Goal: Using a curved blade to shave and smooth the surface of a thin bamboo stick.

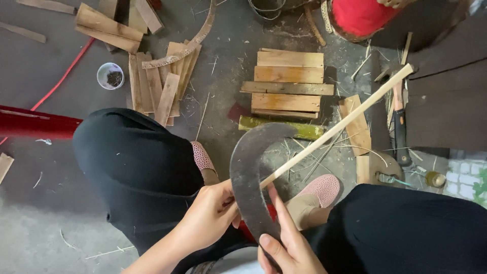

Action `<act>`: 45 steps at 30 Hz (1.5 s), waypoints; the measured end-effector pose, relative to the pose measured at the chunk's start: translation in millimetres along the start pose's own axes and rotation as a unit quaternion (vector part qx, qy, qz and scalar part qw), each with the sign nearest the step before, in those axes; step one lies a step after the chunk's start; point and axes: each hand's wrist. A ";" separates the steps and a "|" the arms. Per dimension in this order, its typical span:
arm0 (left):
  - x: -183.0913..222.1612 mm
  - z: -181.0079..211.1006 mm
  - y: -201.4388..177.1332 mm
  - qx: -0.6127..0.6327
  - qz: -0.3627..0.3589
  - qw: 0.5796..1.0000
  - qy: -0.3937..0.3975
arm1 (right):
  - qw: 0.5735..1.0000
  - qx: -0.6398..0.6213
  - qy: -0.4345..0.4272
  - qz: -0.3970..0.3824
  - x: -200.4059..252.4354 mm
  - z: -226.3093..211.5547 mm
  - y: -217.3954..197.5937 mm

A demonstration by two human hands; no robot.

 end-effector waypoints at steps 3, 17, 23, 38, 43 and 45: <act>4.7 4.8 0.0 -0.009 0.003 1.000 -0.024 | 0.996 0.054 0.075 -0.013 2.7 3.8 -3.1; 10.2 4.2 -2.2 0.002 -0.026 0.997 -0.074 | 0.992 0.025 0.125 -0.003 -1.9 -20.2 10.1; 10.1 2.0 -4.7 0.000 -0.038 0.997 -0.064 | 0.991 0.045 0.124 -0.008 -3.5 -24.3 12.3; 9.2 2.7 -5.9 0.032 -0.074 0.991 -0.106 | 0.986 0.009 0.165 -0.024 -2.0 -28.6 2.3; 9.9 0.4 1.4 -0.022 -0.055 0.995 -0.082 | 0.977 -0.042 0.207 -0.006 2.0 -28.7 1.1; 9.8 -4.9 4.6 -0.047 -0.047 0.997 -0.030 | 0.981 -0.066 0.181 -0.025 3.3 -25.9 3.8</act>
Point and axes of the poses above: each hand's wrist, its own x-axis away from the middle knuckle, its own y-axis out of the palm, z = x × y, and after that the axes turned 11 degrees about x, right-handed
